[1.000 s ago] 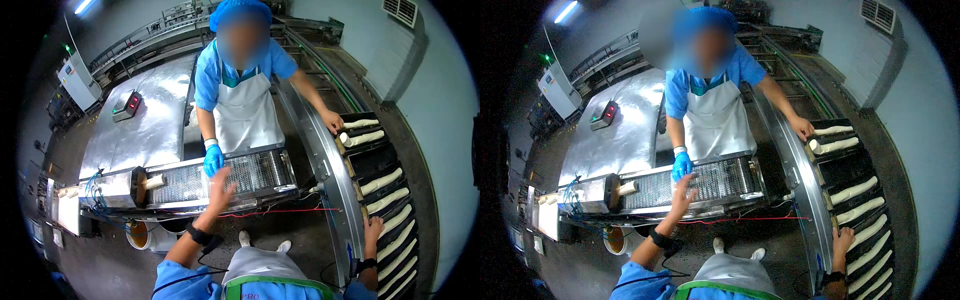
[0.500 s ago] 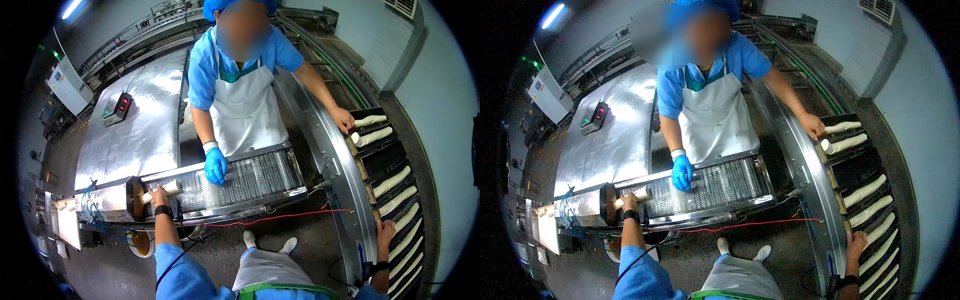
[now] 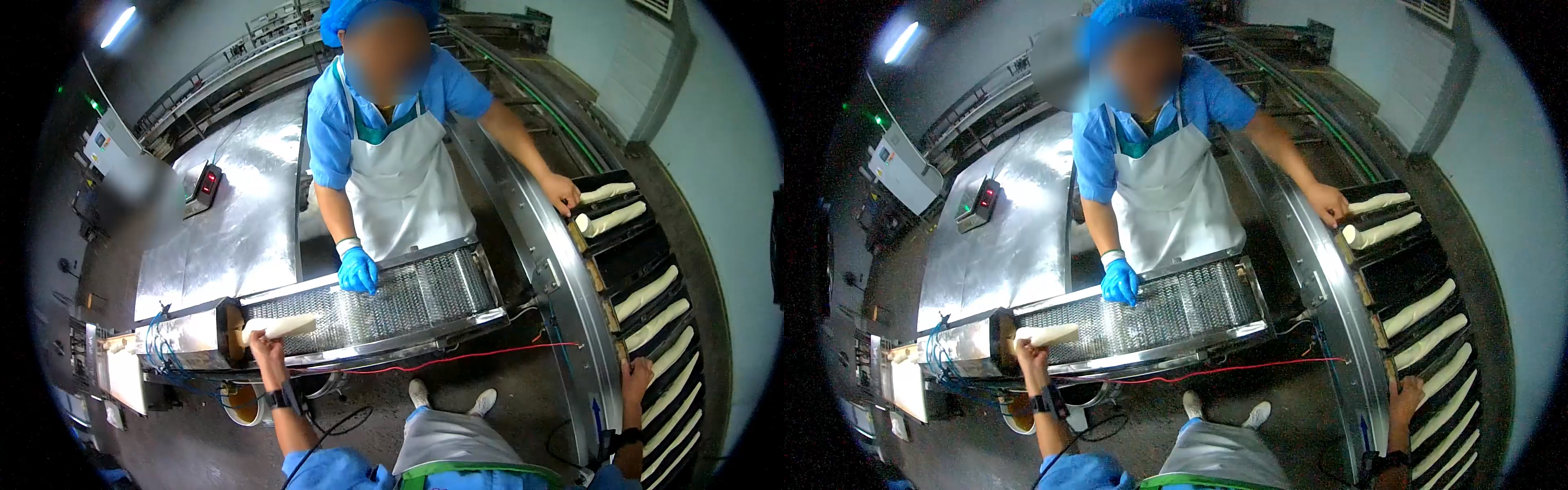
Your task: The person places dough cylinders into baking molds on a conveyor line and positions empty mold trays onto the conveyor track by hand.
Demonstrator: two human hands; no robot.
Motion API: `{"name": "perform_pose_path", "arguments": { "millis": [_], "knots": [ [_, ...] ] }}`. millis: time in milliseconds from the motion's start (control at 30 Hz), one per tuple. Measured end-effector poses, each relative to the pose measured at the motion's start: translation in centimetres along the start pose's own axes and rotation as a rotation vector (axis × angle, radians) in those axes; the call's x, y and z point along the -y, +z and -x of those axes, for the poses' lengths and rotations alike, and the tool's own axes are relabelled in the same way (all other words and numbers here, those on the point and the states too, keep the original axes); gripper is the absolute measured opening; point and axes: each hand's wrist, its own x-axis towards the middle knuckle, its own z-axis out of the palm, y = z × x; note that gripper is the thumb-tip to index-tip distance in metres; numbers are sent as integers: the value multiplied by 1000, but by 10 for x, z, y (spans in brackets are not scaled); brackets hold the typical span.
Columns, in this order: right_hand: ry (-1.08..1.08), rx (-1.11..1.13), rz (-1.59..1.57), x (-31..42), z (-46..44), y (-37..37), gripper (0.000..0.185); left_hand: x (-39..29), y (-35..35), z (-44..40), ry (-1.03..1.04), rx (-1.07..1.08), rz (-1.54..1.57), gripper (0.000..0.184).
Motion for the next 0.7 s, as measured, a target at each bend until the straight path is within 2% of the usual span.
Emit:
{"name": "perform_pose_path", "arguments": {
  "millis": [67,167,200,233,267,333,367,400,433,500,533,600,667,700],
  "knots": [
    [-38,-19,-53,11,0,-10,24,-31,4,-3,-221,-44,292,12],
    [-210,-172,-32,-9,0,11,23,-88,45,44,-171,105,294,17],
    [-352,-360,-58,-15,-3,22,24,-98,69,63,-198,156,302,18],
    [-235,-139,-117,4,-2,-7,24,-102,88,78,-107,277,249,23],
    [-226,-149,-132,16,-2,-20,25,-106,106,93,-9,391,204,29],
    [-111,8,-94,20,-8,-26,24,-123,187,136,-205,524,245,34],
    [-159,-65,-156,11,-7,-13,25,-121,205,140,-257,673,161,38],
    [-95,23,-116,15,-8,-20,26,-115,230,148,-248,797,171,43],
    [-84,11,-113,16,-9,-15,25,-111,262,170,-172,814,137,46],
    [-45,106,-154,18,-11,-25,26,-101,324,203,-185,986,149,51],
    [-40,131,-149,17,-11,-27,27,-94,354,212,-286,1140,189,52],
    [-75,87,-163,16,-11,-29,26,-72,413,240,-362,1279,203,44],
    [-91,66,-149,11,-10,-25,25,-38,473,264,-379,1678,145,44],
    [-88,94,-175,11,-11,-29,26,-15,499,278,-367,1745,6,45]
  ]
}}
